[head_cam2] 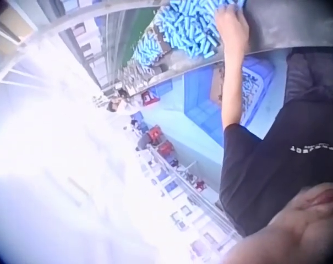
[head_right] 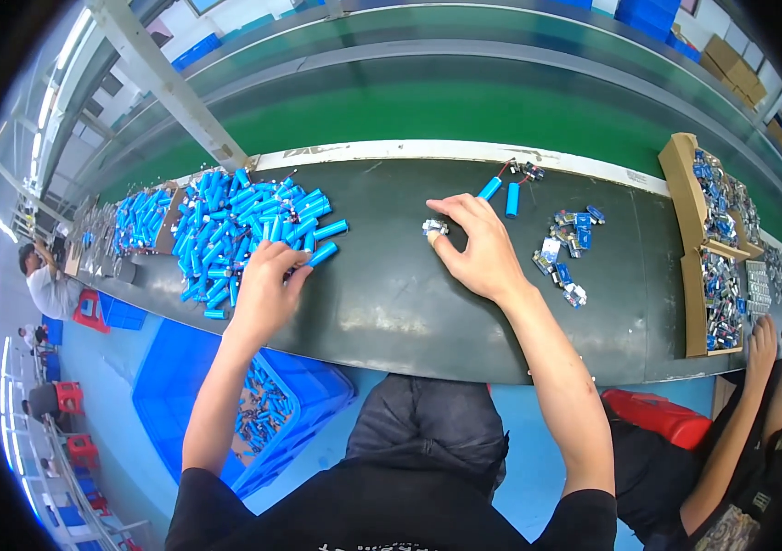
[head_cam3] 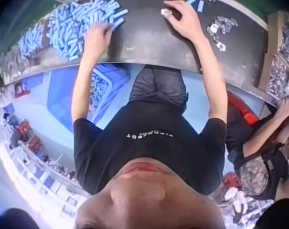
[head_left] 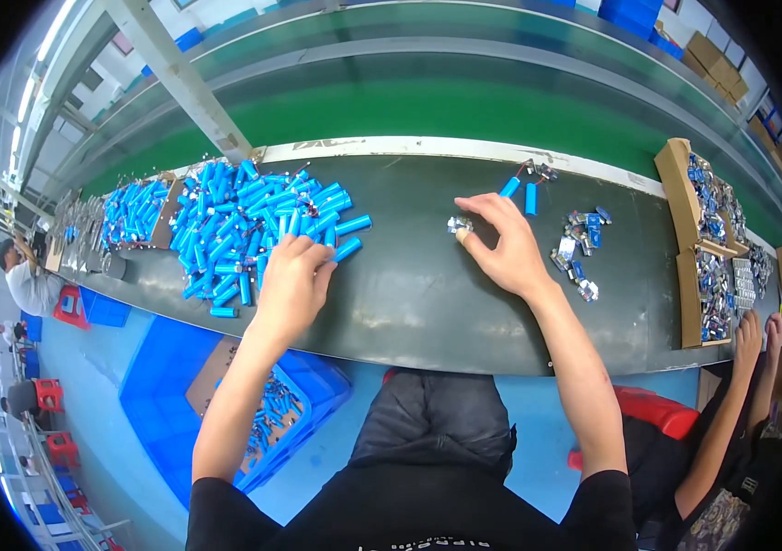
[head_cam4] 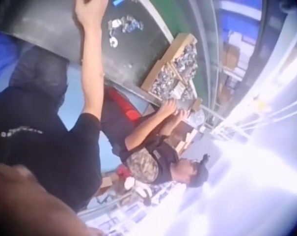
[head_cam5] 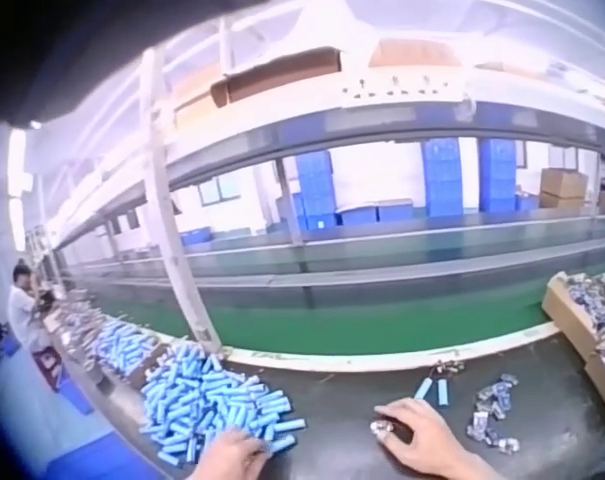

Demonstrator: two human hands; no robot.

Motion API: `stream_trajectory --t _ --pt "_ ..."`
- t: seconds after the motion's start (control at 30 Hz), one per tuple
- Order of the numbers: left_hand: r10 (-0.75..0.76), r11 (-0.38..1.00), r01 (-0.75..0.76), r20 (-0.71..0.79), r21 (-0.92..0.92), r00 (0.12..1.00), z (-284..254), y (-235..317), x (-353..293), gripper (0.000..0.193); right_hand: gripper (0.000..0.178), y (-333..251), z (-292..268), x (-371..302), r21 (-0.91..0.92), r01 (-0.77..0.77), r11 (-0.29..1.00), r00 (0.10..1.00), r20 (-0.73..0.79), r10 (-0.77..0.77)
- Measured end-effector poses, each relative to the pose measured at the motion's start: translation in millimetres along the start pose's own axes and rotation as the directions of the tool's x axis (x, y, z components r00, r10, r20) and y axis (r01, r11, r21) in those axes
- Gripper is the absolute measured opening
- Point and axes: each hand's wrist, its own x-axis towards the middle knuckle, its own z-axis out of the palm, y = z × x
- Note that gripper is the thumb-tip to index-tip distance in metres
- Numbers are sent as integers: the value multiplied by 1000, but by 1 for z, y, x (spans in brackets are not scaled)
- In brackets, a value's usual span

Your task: The person assembles small electronic components by hand, attaching plastic caps and metal connectors to cylindrical batteries at an assembly station.

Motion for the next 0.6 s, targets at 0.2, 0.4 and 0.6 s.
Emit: stream_trajectory --t 0.2,0.4,0.6 --pt "-293 528 451 345 -719 892 -21 36 31 14 39 -18 1 -5 224 13 975 999 -53 -1" --pt "-164 594 300 252 -746 954 -5 62 40 27 29 -47 29 -14 486 33 873 995 63 -73" --pt "-137 779 156 78 -607 987 0 80 50 45 13 -33 19 -10 444 22 896 997 56 -53"
